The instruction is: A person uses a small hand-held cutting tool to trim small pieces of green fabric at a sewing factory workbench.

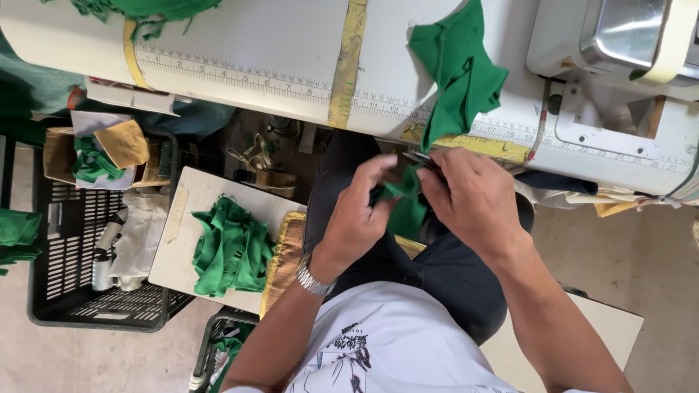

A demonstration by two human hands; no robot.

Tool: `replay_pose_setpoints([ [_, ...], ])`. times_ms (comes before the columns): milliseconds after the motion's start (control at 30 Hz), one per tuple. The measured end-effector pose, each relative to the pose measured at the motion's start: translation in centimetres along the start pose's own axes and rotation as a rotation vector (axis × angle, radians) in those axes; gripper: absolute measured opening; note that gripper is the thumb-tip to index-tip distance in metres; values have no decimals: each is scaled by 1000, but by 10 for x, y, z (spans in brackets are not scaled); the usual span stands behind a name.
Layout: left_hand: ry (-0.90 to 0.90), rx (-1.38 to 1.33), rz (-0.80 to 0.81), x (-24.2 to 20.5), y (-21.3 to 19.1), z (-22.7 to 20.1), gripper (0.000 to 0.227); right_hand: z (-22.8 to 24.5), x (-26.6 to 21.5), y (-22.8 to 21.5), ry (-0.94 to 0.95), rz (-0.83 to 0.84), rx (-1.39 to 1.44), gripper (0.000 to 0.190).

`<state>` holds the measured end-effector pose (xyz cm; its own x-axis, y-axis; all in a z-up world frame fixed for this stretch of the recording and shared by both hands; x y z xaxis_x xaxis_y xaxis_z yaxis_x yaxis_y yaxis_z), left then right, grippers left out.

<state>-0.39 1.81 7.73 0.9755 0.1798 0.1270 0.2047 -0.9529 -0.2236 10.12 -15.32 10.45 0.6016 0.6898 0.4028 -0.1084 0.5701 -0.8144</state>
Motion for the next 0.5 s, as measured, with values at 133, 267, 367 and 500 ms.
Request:
replay_pose_setpoints([
  [133, 165, -80, -69, 33, 14, -8, 56, 15, -8, -3, -44, 2, 50, 20],
  [267, 213, -88, -151, 39, 32, 18, 36, 19, -4, -22, -72, 7, 66, 17],
  [367, 242, -4, -248, 24, 17, 13, 28, 7, -2, -43, 51, 52, 23, 10],
  [500, 297, 10, -284, 10, 3, 0, 17, 0, 9, -34, 63, 121, -199, 18],
])
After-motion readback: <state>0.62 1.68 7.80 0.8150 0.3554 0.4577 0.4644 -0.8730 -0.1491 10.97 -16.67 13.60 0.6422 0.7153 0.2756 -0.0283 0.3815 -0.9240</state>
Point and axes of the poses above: each hand's wrist, its own x-axis towards the middle knuckle, its own y-axis out of the palm, z = x × y, the point moved 1 cm from there along x, towards the middle knuckle, and after that the axes turned 11 degrees about x, right-handed, at the moved point
